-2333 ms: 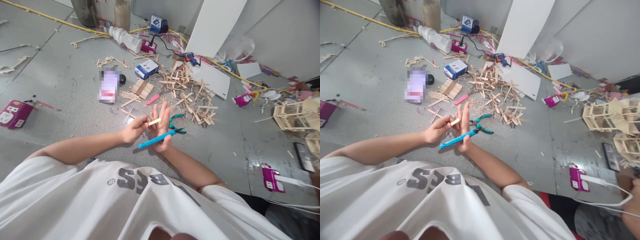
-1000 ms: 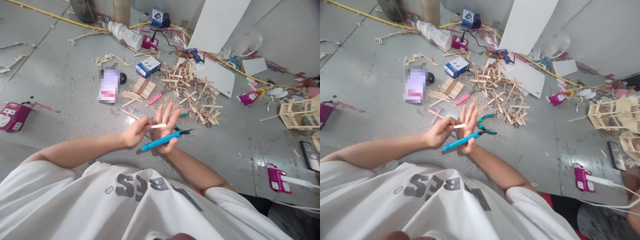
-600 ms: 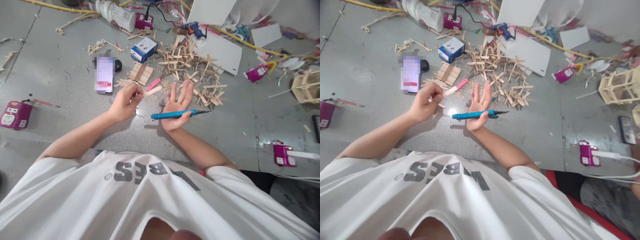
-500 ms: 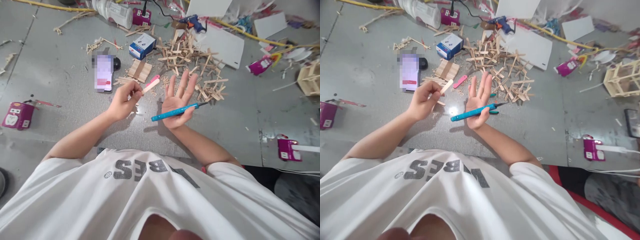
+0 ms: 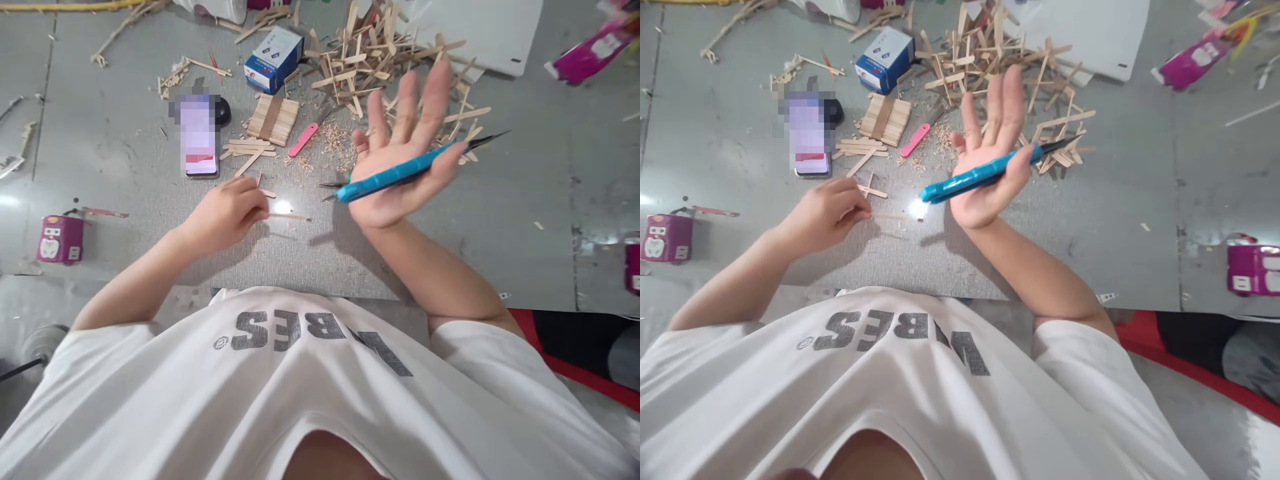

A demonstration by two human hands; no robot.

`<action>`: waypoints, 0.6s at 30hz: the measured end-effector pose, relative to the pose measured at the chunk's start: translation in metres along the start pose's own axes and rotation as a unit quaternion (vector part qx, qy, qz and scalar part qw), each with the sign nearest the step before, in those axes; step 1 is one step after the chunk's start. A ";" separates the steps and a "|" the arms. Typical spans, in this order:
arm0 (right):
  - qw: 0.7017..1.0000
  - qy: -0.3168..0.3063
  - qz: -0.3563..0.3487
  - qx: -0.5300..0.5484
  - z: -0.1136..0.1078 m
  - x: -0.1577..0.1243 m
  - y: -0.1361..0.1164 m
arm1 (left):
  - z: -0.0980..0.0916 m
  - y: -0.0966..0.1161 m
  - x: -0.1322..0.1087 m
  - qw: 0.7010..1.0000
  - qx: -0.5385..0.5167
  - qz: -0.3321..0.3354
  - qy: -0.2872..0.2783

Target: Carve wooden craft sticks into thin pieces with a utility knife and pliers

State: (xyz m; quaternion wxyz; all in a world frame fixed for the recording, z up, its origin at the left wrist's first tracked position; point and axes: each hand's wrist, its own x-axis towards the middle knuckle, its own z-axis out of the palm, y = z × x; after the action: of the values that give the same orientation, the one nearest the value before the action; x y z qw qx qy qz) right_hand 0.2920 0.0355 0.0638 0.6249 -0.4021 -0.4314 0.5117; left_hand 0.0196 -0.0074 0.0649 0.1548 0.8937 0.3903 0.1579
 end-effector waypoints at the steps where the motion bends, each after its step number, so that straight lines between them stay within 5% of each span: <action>1: 0.999 0.014 -0.044 0.006 -0.002 0.003 -0.004 | 0.001 -0.001 -0.012 0.999 0.030 0.019 -0.023; 5: 0.988 0.047 -0.147 0.018 -0.006 0.013 -0.005 | 0.019 0.005 -0.050 0.989 0.058 0.097 -0.093; 8: 0.986 0.038 -0.163 0.010 -0.008 0.019 -0.001 | 0.033 0.008 -0.053 0.986 0.061 0.111 -0.112; 12: 0.989 0.037 -0.144 0.022 -0.012 0.022 -0.003 | 0.044 -0.004 -0.021 0.986 0.086 0.094 -0.105; 18: 0.995 0.042 -0.076 0.040 -0.019 0.026 -0.012 | 0.043 -0.023 0.033 0.984 0.175 -0.018 -0.041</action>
State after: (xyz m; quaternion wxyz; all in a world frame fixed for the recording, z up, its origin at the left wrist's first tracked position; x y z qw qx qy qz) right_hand 0.3159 0.0579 0.0725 0.6948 -0.3642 -0.4132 0.4624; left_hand 0.0432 0.0254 0.0223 0.0144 0.9054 0.4215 0.0478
